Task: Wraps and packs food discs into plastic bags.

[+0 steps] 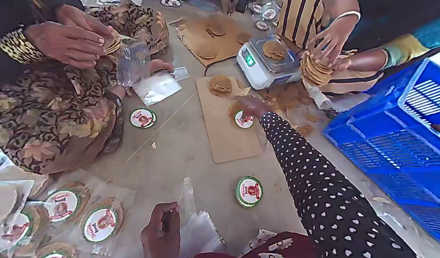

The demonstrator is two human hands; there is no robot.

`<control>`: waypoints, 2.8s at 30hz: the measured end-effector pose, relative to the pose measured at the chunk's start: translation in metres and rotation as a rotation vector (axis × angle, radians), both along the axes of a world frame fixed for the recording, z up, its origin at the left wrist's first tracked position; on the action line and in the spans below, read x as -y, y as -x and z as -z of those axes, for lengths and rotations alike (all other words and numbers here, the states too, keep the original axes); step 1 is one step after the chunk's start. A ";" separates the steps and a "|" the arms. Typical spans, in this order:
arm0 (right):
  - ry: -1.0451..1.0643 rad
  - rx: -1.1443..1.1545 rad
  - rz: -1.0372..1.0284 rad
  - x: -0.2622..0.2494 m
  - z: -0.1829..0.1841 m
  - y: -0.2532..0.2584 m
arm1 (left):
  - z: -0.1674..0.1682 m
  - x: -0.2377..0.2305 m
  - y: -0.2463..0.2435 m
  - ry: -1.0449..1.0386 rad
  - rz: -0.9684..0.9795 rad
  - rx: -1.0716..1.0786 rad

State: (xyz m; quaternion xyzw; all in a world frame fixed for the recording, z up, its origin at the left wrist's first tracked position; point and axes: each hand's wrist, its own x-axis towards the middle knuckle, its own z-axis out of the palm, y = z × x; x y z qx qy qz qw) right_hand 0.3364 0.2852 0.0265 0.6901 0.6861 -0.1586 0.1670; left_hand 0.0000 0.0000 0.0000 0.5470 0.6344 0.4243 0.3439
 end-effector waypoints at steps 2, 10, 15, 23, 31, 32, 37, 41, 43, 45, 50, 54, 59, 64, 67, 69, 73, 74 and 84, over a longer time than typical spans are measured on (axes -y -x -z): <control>0.001 -0.025 0.014 0.005 0.002 0.000 | 0.000 0.000 0.001 0.001 0.003 -0.014; -0.147 -0.125 0.057 0.029 0.075 -0.043 | 0.003 0.001 0.004 -0.050 0.011 -0.005; -0.222 -0.204 0.161 0.078 0.050 -0.021 | 0.001 0.000 0.002 -0.071 0.002 -0.009; -0.252 -0.086 0.109 0.141 0.021 0.046 | -0.006 0.005 0.005 -0.069 -0.008 0.000; -0.240 -0.235 0.151 0.141 0.016 0.043 | -0.007 0.003 0.003 -0.069 -0.009 0.018; -0.253 -0.369 0.262 0.139 0.018 0.035 | -0.008 0.003 0.004 -0.067 -0.012 0.015; -0.188 -0.638 0.729 0.143 0.076 0.011 | -0.009 0.003 0.005 -0.079 0.001 -0.031; -0.250 -0.451 0.653 0.140 0.076 0.006 | -0.007 0.004 0.006 -0.070 -0.005 -0.028; -0.355 -0.519 0.677 0.126 0.062 -0.002 | -0.007 0.004 0.005 -0.070 -0.001 -0.014; -0.307 -0.553 0.807 0.108 0.020 0.004 | -0.006 0.004 0.003 -0.066 0.010 0.008; -0.320 -0.488 0.923 0.058 0.010 0.002 | -0.005 0.001 0.000 0.030 -0.013 0.046; -0.489 -0.348 0.874 0.020 0.084 -0.019 | 0.001 -0.001 0.001 0.044 -0.011 0.057; -0.584 -0.680 0.957 0.028 0.098 -0.045 | 0.004 -0.001 0.001 0.040 -0.005 0.048; -0.602 -1.048 1.053 0.082 0.073 -0.057 | 0.001 0.000 0.003 0.015 -0.010 0.038; -0.310 -1.021 0.739 0.130 0.047 -0.019 | 0.000 0.001 0.003 -0.031 0.002 0.036; -0.120 -0.948 0.543 0.152 0.043 0.020 | -0.001 0.000 0.004 -0.044 -0.001 0.032; 0.075 -0.765 0.253 0.175 0.053 0.081 | -0.006 -0.003 0.010 -0.025 -0.030 0.015; 0.093 -0.770 0.241 0.181 0.056 0.090 | -0.007 -0.004 0.014 0.003 -0.044 0.013; -0.143 -1.332 0.652 0.252 -0.003 0.119 | -0.013 -0.007 0.016 0.005 -0.068 -0.037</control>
